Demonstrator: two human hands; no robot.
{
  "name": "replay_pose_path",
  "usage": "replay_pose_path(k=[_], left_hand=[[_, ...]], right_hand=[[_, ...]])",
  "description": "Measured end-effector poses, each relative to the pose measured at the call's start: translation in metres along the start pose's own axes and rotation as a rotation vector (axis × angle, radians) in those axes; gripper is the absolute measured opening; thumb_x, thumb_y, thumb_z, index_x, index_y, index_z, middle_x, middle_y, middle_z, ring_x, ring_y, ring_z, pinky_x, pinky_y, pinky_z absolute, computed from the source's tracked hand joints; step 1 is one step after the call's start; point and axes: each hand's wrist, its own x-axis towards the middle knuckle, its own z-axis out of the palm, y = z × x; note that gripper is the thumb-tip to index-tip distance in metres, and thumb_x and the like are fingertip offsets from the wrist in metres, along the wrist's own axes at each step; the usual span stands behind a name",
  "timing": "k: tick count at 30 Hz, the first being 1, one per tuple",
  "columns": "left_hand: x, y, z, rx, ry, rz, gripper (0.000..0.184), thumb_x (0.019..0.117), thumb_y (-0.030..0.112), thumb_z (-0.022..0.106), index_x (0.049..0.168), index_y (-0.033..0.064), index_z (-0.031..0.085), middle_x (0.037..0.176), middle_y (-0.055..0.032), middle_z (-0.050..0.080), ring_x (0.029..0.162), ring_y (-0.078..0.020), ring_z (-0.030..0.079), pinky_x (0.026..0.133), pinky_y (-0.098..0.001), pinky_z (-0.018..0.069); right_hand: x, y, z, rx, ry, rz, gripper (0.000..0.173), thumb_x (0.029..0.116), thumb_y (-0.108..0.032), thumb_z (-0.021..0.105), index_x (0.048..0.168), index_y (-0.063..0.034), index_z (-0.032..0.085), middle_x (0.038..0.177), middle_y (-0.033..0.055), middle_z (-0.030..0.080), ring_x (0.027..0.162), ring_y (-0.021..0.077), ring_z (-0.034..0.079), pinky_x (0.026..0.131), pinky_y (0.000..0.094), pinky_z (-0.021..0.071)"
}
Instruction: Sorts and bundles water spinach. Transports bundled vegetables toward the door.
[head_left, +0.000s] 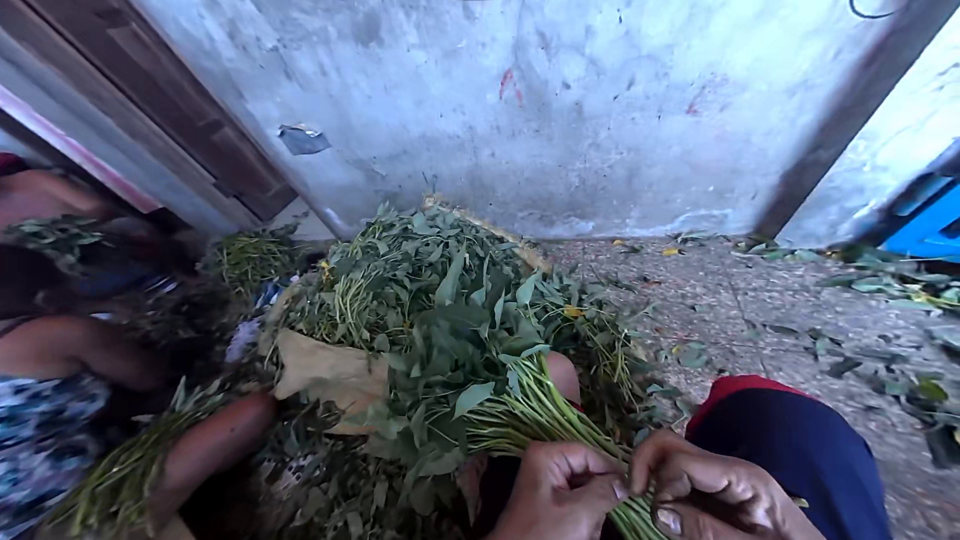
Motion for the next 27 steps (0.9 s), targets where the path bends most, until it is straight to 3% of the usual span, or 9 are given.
replay_pose_path(k=[3,5,7,10,24,27], left_hand=[[-0.005,0.002,0.005,0.142,0.067,0.094,0.008,0.0973,0.002,0.065,0.095,-0.0017,0.071,0.069,-0.0008,0.064,0.051,-0.0033,0.054,0.047,-0.0205,0.0484],[-0.008,-0.006,0.009,0.496,0.194,0.320,0.010,0.0959,0.003,0.065,0.091,-0.0019,0.072,0.069,-0.0038,0.066,0.055,-0.0060,0.059,0.051,-0.0217,0.0508],[-0.007,-0.024,0.007,0.953,0.348,0.623,0.016,0.0960,0.011,0.062,0.086,0.0048,0.074,0.067,-0.0025,0.067,0.061,-0.0098,0.064,0.056,-0.0248,0.0539],[-0.006,-0.038,0.000,1.221,0.435,0.827,0.019,0.0966,0.015,0.061,0.087,0.0078,0.076,0.060,-0.0005,0.060,0.056,-0.0131,0.058,0.053,-0.0262,0.0487],[-0.002,-0.044,-0.008,1.405,0.399,0.960,0.017,0.0929,0.010,0.060,0.086,0.0088,0.075,0.059,0.0012,0.056,0.056,-0.0141,0.054,0.055,-0.0261,0.0459],[-0.004,-0.008,0.006,1.626,0.263,0.827,0.017,0.0933,0.009,0.059,0.084,0.0142,0.073,0.074,0.0002,0.062,0.068,-0.0161,0.060,0.058,-0.0291,0.0483]], right_hand=[[0.010,-0.002,-0.002,0.010,-0.061,0.068,0.014,0.1035,-0.014,0.058,0.101,-0.0057,0.069,0.101,0.0037,0.073,0.096,0.0116,0.068,0.086,0.0317,0.0571],[0.018,0.000,0.000,-0.070,0.028,0.175,0.019,0.1061,-0.018,0.050,0.096,-0.0117,0.065,0.088,-0.0023,0.068,0.082,0.0062,0.064,0.074,0.0262,0.0531],[0.027,0.007,0.003,-0.127,0.162,0.264,0.021,0.1043,-0.019,0.049,0.088,-0.0162,0.061,0.077,-0.0063,0.062,0.072,0.0035,0.059,0.065,0.0224,0.0484],[0.035,0.017,0.006,-0.081,0.281,0.381,0.022,0.1013,-0.020,0.049,0.082,-0.0184,0.059,0.070,-0.0074,0.058,0.063,0.0030,0.053,0.059,0.0203,0.0422],[0.044,0.030,0.004,0.190,0.457,0.593,0.017,0.0988,-0.013,0.050,0.083,-0.0145,0.057,0.064,-0.0053,0.054,0.053,0.0019,0.045,0.050,0.0172,0.0354],[0.046,0.027,0.004,0.133,0.436,0.540,0.017,0.1004,-0.014,0.050,0.085,-0.0136,0.056,0.068,-0.0042,0.057,0.056,0.0025,0.048,0.052,0.0176,0.0377]])
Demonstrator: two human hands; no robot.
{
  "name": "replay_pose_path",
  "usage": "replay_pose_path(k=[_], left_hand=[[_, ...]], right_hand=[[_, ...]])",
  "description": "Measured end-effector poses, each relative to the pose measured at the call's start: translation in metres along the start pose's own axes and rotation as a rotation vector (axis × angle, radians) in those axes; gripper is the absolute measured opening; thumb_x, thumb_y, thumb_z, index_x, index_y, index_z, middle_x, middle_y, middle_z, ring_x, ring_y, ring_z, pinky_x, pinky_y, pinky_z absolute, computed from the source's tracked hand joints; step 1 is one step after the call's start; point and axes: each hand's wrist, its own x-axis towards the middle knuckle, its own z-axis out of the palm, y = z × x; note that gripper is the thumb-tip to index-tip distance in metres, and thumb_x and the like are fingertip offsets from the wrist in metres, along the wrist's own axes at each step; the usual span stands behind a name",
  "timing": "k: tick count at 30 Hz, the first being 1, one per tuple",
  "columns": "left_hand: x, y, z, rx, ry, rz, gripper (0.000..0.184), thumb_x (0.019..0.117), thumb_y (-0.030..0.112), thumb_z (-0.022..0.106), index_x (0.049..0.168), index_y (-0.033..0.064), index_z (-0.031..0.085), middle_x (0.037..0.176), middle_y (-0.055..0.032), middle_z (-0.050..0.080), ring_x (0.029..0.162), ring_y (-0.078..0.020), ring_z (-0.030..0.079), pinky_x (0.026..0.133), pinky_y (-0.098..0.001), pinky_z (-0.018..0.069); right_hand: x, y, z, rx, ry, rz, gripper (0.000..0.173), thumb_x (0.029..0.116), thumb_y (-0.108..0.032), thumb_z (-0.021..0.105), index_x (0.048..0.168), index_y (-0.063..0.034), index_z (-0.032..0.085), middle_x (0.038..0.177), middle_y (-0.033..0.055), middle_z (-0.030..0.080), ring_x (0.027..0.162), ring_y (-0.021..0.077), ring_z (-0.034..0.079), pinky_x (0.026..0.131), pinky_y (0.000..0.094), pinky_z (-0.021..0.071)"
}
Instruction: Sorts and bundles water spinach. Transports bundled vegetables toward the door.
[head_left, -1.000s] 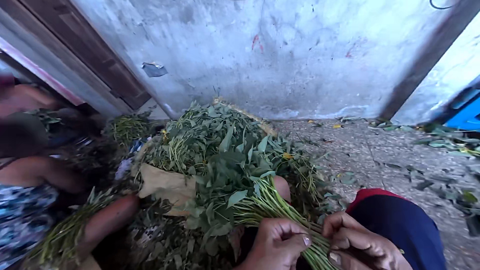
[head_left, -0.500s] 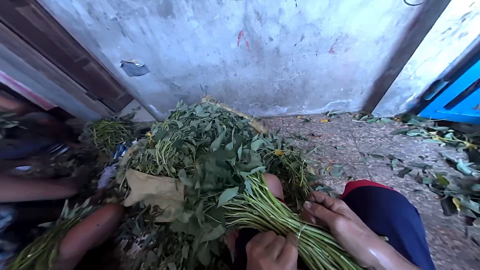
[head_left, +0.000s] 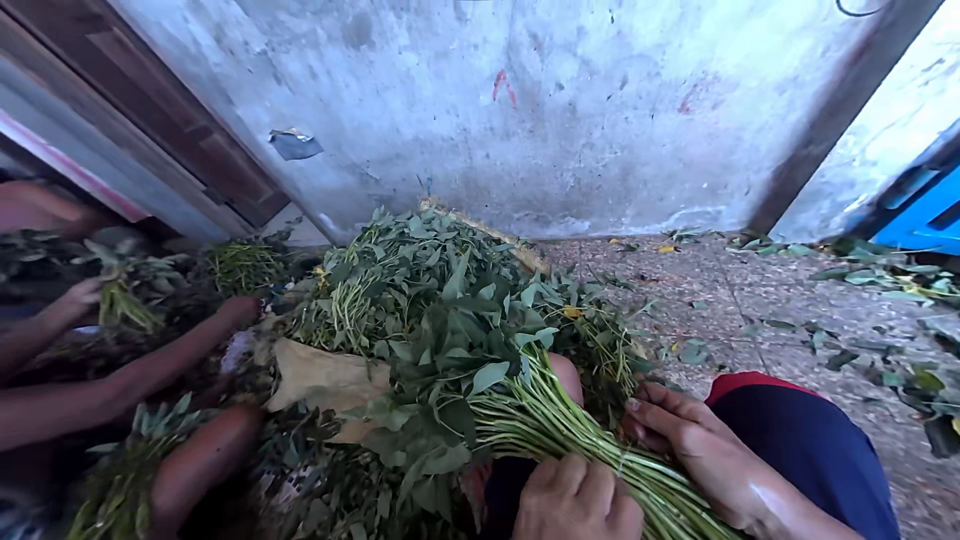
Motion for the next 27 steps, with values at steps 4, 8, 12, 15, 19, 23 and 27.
replay_pose_path(k=[4,8,12,15,19,23,27], left_hand=[[0.026,-0.004,-0.019,0.059,-0.199,0.259,0.026,0.0996,0.007,0.051,0.088,0.0184,0.070,0.111,0.0011,0.071,0.091,-0.0162,0.062,0.066,-0.0313,0.0435],[0.041,-0.016,-0.019,0.077,-0.286,0.528,0.027,0.1017,0.004,0.047,0.093,0.0165,0.069,0.093,-0.0018,0.067,0.088,-0.0200,0.062,0.065,-0.0329,0.0466],[0.048,-0.028,-0.011,0.069,-0.239,0.689,0.027,0.1032,0.005,0.045,0.098,0.0179,0.069,0.094,-0.0019,0.066,0.085,-0.0207,0.060,0.068,-0.0347,0.0450],[0.047,-0.037,0.000,0.041,-0.161,0.753,0.026,0.1042,0.007,0.045,0.099,0.0180,0.068,0.093,-0.0023,0.066,0.083,-0.0204,0.059,0.068,-0.0349,0.0443],[0.039,-0.040,0.009,-0.019,-0.111,0.749,0.023,0.1036,0.009,0.047,0.095,0.0157,0.067,0.084,-0.0031,0.063,0.076,-0.0199,0.057,0.066,-0.0335,0.0434],[0.030,-0.033,0.011,-0.019,-0.082,0.611,0.022,0.1019,0.010,0.050,0.094,0.0149,0.069,0.080,-0.0038,0.063,0.072,-0.0205,0.059,0.064,-0.0339,0.0468],[0.025,-0.020,0.007,-0.035,-0.097,0.262,0.015,0.0943,0.009,0.058,0.088,0.0113,0.071,0.071,-0.0027,0.064,0.060,-0.0185,0.063,0.051,-0.0315,0.0515]], right_hand=[[-0.003,0.006,0.004,-0.116,-0.071,-0.272,0.018,0.1023,-0.018,0.048,0.088,-0.0131,0.058,0.074,-0.0019,0.063,0.063,0.0067,0.057,0.058,0.0222,0.0463],[-0.005,0.011,0.006,-0.123,-0.102,-0.407,0.020,0.1042,-0.017,0.048,0.089,-0.0119,0.060,0.076,-0.0016,0.063,0.067,0.0072,0.059,0.062,0.0230,0.0492],[-0.011,0.011,0.007,-0.082,-0.121,-0.394,0.019,0.1050,-0.017,0.048,0.091,-0.0118,0.059,0.075,-0.0020,0.061,0.066,0.0071,0.058,0.061,0.0227,0.0490],[-0.014,0.016,0.009,-0.096,-0.126,-0.412,0.017,0.1047,-0.017,0.050,0.092,-0.0124,0.059,0.074,-0.0031,0.059,0.065,0.0061,0.058,0.060,0.0221,0.0486],[-0.017,0.028,0.012,-0.281,-0.011,-0.535,0.017,0.1037,-0.020,0.053,0.098,-0.0112,0.066,0.090,-0.0018,0.067,0.082,0.0057,0.064,0.072,0.0231,0.0542],[-0.035,0.027,0.021,-0.583,0.341,-0.738,0.034,0.1063,-0.036,0.050,0.107,-0.0052,0.063,0.093,0.0037,0.064,0.078,0.0077,0.062,0.066,0.0256,0.0550],[-0.051,0.025,0.020,-0.710,0.276,-0.774,0.032,0.1072,-0.027,0.039,0.110,-0.0018,0.058,0.081,0.0057,0.064,0.069,0.0096,0.062,0.060,0.0273,0.0537]])
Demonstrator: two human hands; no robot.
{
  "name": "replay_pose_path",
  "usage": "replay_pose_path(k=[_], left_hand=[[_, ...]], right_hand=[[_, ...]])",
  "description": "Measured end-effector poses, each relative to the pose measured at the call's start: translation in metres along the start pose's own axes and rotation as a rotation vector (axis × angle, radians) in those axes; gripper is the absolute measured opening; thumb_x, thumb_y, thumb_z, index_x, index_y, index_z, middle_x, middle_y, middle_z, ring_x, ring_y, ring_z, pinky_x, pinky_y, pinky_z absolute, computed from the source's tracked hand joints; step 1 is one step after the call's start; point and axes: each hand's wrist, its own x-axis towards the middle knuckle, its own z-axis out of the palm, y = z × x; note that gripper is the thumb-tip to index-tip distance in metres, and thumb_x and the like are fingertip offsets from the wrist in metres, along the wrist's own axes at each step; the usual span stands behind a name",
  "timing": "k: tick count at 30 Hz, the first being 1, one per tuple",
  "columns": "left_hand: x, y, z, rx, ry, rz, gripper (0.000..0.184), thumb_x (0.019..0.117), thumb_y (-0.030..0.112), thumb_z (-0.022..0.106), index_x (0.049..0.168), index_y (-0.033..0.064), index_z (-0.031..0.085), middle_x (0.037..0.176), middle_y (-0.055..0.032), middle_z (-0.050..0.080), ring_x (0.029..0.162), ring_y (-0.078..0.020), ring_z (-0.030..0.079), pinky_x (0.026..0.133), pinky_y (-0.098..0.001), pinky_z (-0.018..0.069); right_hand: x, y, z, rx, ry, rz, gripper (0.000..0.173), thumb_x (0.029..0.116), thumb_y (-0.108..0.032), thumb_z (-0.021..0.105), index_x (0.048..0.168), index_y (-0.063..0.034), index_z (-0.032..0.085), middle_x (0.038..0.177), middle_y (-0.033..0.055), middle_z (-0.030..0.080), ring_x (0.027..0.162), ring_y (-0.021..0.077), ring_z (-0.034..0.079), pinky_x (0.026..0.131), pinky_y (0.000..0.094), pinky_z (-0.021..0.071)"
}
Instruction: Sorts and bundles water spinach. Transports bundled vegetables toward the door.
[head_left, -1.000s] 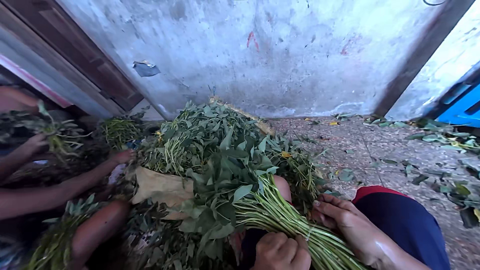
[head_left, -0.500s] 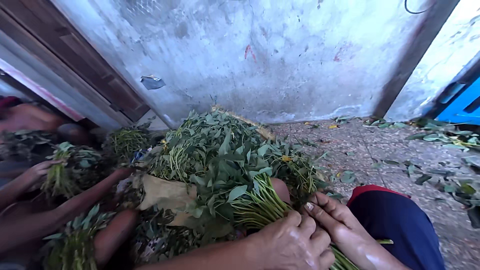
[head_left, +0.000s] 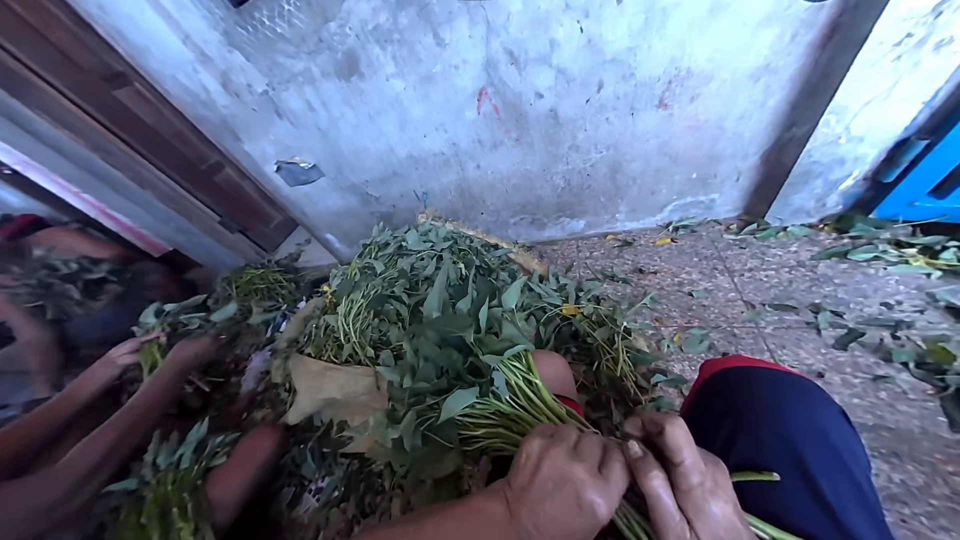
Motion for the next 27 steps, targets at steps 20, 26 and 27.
replay_pose_path(k=[20,26,27], left_hand=[[0.051,-0.026,-0.035,-0.711,-0.755,-0.667,0.020,0.0999,0.017,0.054,0.096,0.0030,0.068,0.091,-0.0130,0.067,0.093,-0.0293,0.067,0.079,-0.0539,0.0530],[0.040,-0.022,-0.049,-0.743,-0.758,-0.642,0.025,0.1007,0.022,0.050,0.094,0.0038,0.066,0.080,-0.0109,0.062,0.077,-0.0261,0.063,0.069,-0.0484,0.0509],[0.036,-0.022,-0.047,-0.893,-0.726,-0.706,0.023,0.1014,0.021,0.051,0.093,0.0031,0.065,0.076,-0.0080,0.059,0.067,-0.0199,0.059,0.062,-0.0399,0.0493]], right_hand=[[-0.006,0.004,0.004,-0.365,-0.145,-0.225,0.020,0.0945,-0.018,0.063,0.088,0.0000,0.068,0.087,0.0187,0.068,0.080,0.0321,0.070,0.064,0.0393,0.0580],[0.001,0.019,-0.016,0.321,-0.187,0.055,0.012,0.0934,-0.011,0.065,0.088,-0.0021,0.069,0.088,0.0080,0.067,0.078,0.0090,0.064,0.067,0.0239,0.0543],[0.002,0.022,-0.016,0.438,-0.206,0.042,0.010,0.0928,-0.010,0.067,0.089,-0.0019,0.070,0.088,0.0070,0.067,0.079,0.0080,0.063,0.068,0.0229,0.0545]])
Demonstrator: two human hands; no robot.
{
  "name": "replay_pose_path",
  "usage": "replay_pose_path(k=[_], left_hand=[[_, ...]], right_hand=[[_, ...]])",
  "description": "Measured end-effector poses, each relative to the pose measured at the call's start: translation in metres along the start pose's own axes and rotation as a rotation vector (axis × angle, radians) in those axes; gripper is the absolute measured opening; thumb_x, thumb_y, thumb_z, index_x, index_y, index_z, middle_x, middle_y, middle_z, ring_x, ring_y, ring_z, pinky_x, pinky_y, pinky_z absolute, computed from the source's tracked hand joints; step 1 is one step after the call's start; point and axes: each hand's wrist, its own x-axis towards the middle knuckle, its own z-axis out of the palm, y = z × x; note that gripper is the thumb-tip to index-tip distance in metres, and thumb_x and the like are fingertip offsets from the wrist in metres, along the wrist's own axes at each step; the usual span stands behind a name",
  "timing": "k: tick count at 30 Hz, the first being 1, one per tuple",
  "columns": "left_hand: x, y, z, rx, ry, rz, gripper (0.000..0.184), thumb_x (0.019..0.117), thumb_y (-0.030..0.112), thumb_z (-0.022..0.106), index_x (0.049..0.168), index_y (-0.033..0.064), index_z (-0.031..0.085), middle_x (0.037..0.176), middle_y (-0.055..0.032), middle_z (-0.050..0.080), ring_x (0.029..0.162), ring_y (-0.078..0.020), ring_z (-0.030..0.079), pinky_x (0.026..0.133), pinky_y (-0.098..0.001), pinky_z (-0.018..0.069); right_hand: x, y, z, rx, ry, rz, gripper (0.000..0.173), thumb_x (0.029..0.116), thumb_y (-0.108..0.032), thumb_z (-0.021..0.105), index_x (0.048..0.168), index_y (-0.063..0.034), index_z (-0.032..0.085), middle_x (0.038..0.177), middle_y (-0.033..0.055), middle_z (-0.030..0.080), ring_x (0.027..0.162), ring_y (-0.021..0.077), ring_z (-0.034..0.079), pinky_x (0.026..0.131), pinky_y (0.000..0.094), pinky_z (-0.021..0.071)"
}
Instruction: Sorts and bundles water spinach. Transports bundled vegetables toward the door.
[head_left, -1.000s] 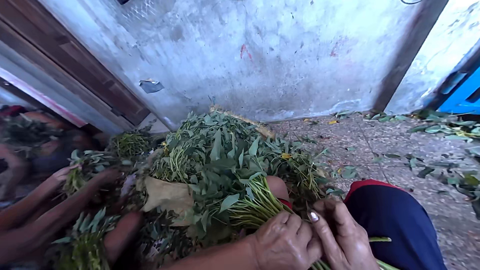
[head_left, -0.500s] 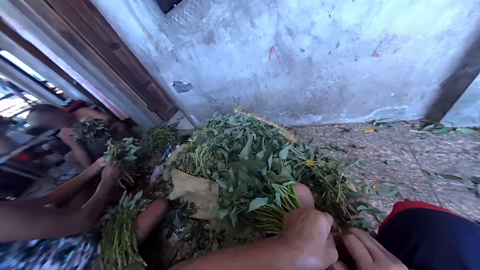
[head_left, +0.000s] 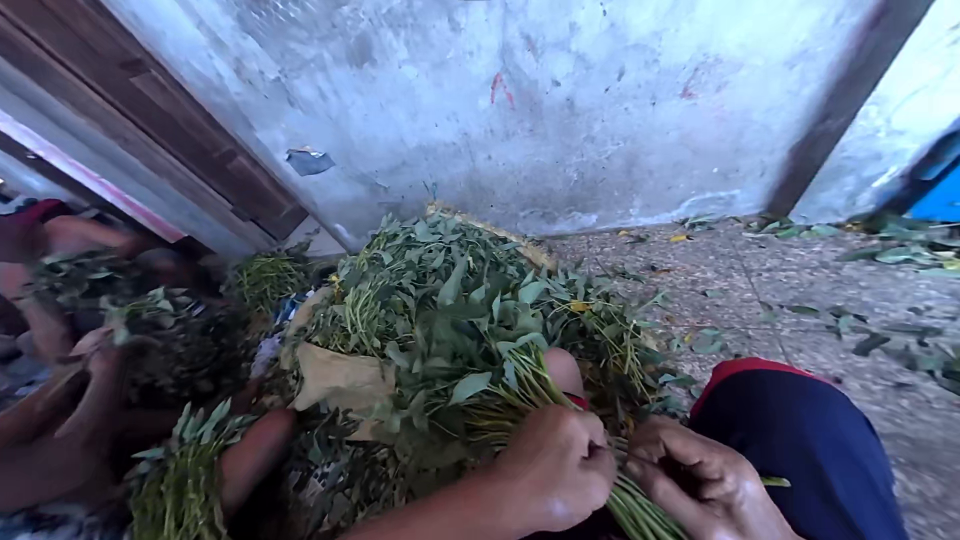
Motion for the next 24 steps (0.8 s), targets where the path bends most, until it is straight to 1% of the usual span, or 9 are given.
replay_pose_path(k=[2,4,8,11,13,15,19,21,24], left_hand=[[-0.002,-0.007,0.009,-0.405,-0.003,-0.064,0.016,0.1034,0.017,0.056,0.096,0.0040,0.062,0.067,-0.0010,0.057,0.050,-0.0089,0.055,0.046,-0.0244,0.0489],[-0.003,-0.010,0.019,-0.749,0.042,-0.113,0.007,0.1012,0.010,0.061,0.097,0.0046,0.062,0.065,-0.0005,0.060,0.047,-0.0081,0.056,0.043,-0.0221,0.0485],[-0.005,-0.020,0.025,-0.860,0.012,-0.013,0.011,0.1017,0.010,0.060,0.094,0.0047,0.066,0.066,-0.0008,0.064,0.051,-0.0081,0.060,0.046,-0.0221,0.0506],[-0.006,-0.028,0.022,-0.695,0.004,0.127,0.011,0.1021,0.012,0.062,0.099,0.0033,0.069,0.072,-0.0005,0.065,0.055,-0.0076,0.061,0.048,-0.0222,0.0526],[-0.007,-0.029,0.024,-0.540,0.074,0.187,0.010,0.0995,0.010,0.065,0.100,0.0025,0.071,0.076,-0.0005,0.067,0.057,-0.0061,0.062,0.051,-0.0216,0.0537],[-0.006,-0.031,0.032,-0.335,0.223,0.289,0.010,0.0960,0.008,0.066,0.096,0.0017,0.073,0.076,-0.0019,0.068,0.059,-0.0050,0.061,0.054,-0.0212,0.0523],[0.005,-0.045,0.051,0.463,0.696,0.685,0.014,0.0944,0.012,0.058,0.083,0.0091,0.066,0.069,-0.0023,0.063,0.059,-0.0128,0.063,0.050,-0.0274,0.0521],[0.007,-0.049,0.051,0.688,0.795,0.818,0.015,0.0977,0.013,0.056,0.086,0.0079,0.065,0.068,-0.0033,0.060,0.057,-0.0161,0.060,0.050,-0.0283,0.0504],[0.010,-0.053,0.048,0.777,0.840,0.915,0.014,0.0977,0.011,0.056,0.090,0.0059,0.066,0.068,-0.0034,0.057,0.057,-0.0169,0.055,0.052,-0.0279,0.0482]], right_hand=[[0.000,0.008,-0.001,0.131,-0.062,-0.083,0.007,0.0911,-0.011,0.073,0.091,-0.0037,0.072,0.089,0.0058,0.068,0.083,0.0097,0.064,0.072,0.0247,0.0556],[0.001,0.013,-0.001,0.214,-0.117,-0.149,0.007,0.0903,-0.012,0.076,0.094,-0.0064,0.073,0.092,0.0045,0.069,0.091,0.0116,0.065,0.080,0.0266,0.0558],[0.002,0.014,-0.005,0.290,-0.082,-0.050,0.011,0.0981,-0.015,0.067,0.097,-0.0049,0.070,0.095,0.0049,0.066,0.086,0.0100,0.064,0.074,0.0246,0.0554],[0.005,0.014,-0.002,0.214,-0.061,0.011,0.014,0.1033,-0.015,0.058,0.102,-0.0039,0.066,0.098,0.0045,0.068,0.087,0.0089,0.065,0.075,0.0239,0.0564],[0.006,0.013,0.004,0.120,-0.055,0.021,0.015,0.1046,-0.017,0.056,0.101,-0.0052,0.064,0.090,0.0024,0.067,0.080,0.0065,0.064,0.070,0.0225,0.0554],[0.005,0.014,0.009,0.017,-0.036,0.045,0.017,0.1061,-0.022,0.053,0.100,-0.0086,0.063,0.081,-0.0009,0.063,0.071,0.0050,0.061,0.063,0.0221,0.0523],[0.007,0.013,0.012,-0.037,-0.041,0.100,0.018,0.1074,-0.023,0.050,0.099,-0.0113,0.061,0.078,-0.0036,0.065,0.068,0.0049,0.062,0.061,0.0223,0.0542],[0.010,0.012,0.013,-0.089,-0.066,0.152,0.020,0.1069,-0.027,0.050,0.098,-0.0131,0.062,0.076,-0.0041,0.062,0.066,0.0055,0.060,0.060,0.0243,0.0519],[0.016,0.010,0.010,-0.083,-0.144,0.250,0.022,0.1062,-0.031,0.051,0.098,-0.0148,0.063,0.076,-0.0045,0.062,0.069,0.0071,0.060,0.064,0.0277,0.0520]])
